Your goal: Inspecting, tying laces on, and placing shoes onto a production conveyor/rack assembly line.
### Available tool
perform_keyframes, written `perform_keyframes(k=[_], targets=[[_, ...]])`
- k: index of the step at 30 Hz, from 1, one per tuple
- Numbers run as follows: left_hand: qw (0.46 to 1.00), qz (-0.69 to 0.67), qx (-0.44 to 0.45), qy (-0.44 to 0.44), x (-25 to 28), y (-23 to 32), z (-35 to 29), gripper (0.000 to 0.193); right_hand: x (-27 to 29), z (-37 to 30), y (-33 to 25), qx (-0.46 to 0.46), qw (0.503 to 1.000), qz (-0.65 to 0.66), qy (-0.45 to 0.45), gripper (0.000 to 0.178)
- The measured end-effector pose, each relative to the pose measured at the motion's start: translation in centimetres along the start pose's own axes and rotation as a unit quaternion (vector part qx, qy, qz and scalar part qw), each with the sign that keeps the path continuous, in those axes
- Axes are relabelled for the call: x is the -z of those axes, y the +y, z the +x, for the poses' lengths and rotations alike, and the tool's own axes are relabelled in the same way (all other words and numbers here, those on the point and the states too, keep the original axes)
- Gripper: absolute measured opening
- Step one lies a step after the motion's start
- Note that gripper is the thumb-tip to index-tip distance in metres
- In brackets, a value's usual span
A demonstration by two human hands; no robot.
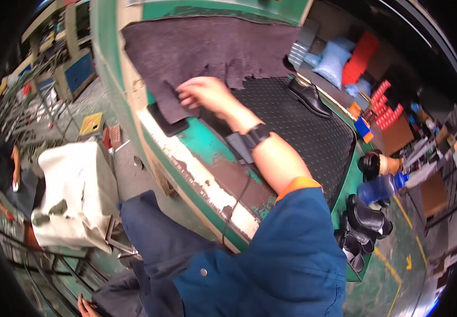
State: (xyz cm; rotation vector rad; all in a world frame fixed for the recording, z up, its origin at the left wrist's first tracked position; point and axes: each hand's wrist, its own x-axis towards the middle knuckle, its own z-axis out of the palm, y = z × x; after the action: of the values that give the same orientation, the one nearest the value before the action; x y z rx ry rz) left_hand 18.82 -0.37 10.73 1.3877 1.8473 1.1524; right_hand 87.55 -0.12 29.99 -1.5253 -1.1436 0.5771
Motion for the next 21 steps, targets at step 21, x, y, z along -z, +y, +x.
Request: perform_keyframes(k=[21], targets=[[0.934, 0.284, -0.044, -0.211, -4.1, 4.3, 4.1, 0.036, 41.2, -9.0, 17.9, -0.173, 0.705, -0.385, 0.57, 0.044]])
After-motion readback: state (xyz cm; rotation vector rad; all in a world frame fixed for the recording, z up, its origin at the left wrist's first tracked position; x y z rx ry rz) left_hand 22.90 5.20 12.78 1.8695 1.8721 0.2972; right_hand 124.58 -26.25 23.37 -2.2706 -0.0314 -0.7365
